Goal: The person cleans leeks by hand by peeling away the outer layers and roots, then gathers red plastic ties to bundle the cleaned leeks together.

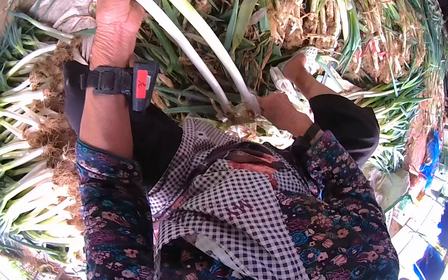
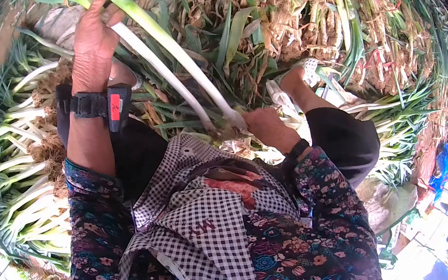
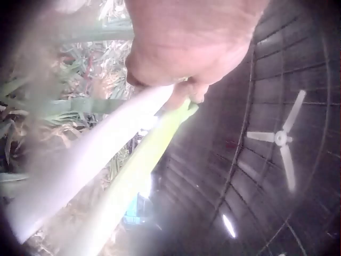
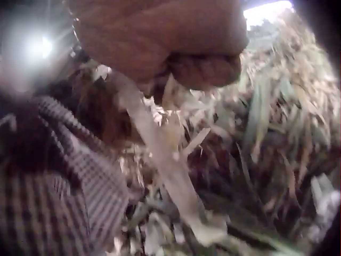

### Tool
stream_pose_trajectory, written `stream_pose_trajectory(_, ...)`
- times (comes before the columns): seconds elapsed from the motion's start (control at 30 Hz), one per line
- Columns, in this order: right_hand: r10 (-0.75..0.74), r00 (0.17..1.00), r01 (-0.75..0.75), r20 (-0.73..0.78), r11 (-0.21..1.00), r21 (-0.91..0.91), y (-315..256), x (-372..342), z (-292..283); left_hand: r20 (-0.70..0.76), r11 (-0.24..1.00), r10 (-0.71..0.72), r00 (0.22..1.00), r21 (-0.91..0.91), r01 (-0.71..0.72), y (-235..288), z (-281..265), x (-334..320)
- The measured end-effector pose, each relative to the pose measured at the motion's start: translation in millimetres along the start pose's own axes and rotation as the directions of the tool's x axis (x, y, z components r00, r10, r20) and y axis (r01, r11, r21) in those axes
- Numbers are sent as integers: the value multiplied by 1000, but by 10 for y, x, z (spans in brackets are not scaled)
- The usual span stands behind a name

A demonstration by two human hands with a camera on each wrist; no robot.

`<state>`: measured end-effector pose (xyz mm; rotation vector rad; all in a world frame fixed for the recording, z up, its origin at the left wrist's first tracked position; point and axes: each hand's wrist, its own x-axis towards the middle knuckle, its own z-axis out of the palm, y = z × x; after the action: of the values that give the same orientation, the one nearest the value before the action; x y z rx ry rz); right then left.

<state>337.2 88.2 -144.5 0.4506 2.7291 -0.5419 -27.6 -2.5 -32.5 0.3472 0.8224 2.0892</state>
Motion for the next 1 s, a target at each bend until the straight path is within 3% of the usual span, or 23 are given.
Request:
stream_pose_trajectory(0.03,63,979,-44,195,994,-98,112,-79,105,-9,1000,-4,1000,0,4,-20,9,-17)
stream_pose_trajectory(0.1,91,996,-91,18,996,1,271,-81,142,-86,994,60,995,98,-51,-52,123,-40)
stream_pose_trajectory(0.13,53,990,-51,-134,999,18,153,-37,-163,-112,991,49,993,130,-35,-61,155,-43)
stream_pose_trajectory(0.17,74,932,38,-355,954,298,122,48,-347,-102,991,46,994,130,-33,-82,210,-42)
stream_pose_trajectory(0.2,90,921,136,-380,837,529,27,160,-577,-168,982,96,981,175,-67,-108,271,-44)
stream_pose_trajectory(0.23,94,919,135,-384,837,529,-135,248,-743,-233,970,148,961,222,-96,-130,311,-48)
stream_pose_trajectory(0.27,27,913,244,-407,762,599,-319,328,-866,-259,974,116,959,220,-58,-147,293,-20)
stream_pose_trajectory(0.3,-36,898,347,-438,670,656,-433,373,-908,-252,974,111,961,222,-54,-146,142,53)
stream_pose_trajectory(0.33,-30,897,345,-440,670,658,-474,383,-858,-149,989,56,987,143,-34,-73,84,57)
stream_pose_trajectory(0.37,-48,950,262,-307,654,710,-502,385,-778,-43,998,9,999,65,-7,-46,31,67)
stream_pose_trajectory(0.4,-71,984,173,-166,640,748,-519,370,-726,-183,981,99,978,181,-65,-7,-13,116)
stream_pose_trajectory(0.43,-74,984,171,-161,641,748,-538,273,-698,-133,998,42,990,53,-35,143,-189,169)
stream_pose_trajectory(0.5,-101,995,10,25,329,944,-550,-31,-651,-25,999,-31,999,-24,31,388,-545,199)
stream_pose_trajectory(0.57,-147,989,84,-31,366,927,-603,-93,-744,-68,999,3,998,43,0,408,-323,109)
stream_pose_trajectory(0.63,-74,953,293,-295,478,828,-791,-45,-855,-121,993,73,990,104,-60,295,2,25)
stream_pose_trajectory(0.67,-74,988,156,-139,344,926,-842,37,-940,-164,985,155,974,98,-140,125,148,3)
stream_pose_trajectory(0.7,-78,986,164,-146,344,925,-867,136,-981,-181,985,146,973,115,-127,21,-20,77)
stream_pose_trajectory(0.77,-289,883,459,-369,696,552,-956,323,-1063,-144,992,109,984,85,-97,63,12,38)
stream_pose_trajectory(0.8,-271,819,541,-506,658,524,-1063,295,-1085,-305,981,169,937,139,-131,16,46,40)
stream_pose_trajectory(0.83,-279,818,544,-503,656,522,-1099,217,-1062,-310,981,174,935,139,-137,57,-6,57)
stream_pose_trajectory(0.9,-17,901,348,-433,624,700,-1078,7,-987,-440,961,274,855,142,-235,166,-238,188)
stream_pose_trajectory(0.93,-156,826,420,-541,811,408,-984,-113,-920,-394,951,292,871,213,-223,216,-456,257)
stream_pose_trajectory(1.0,-16,928,242,-371,783,573,-876,-355,-704,-394,919,370,842,291,-268,301,-526,272)
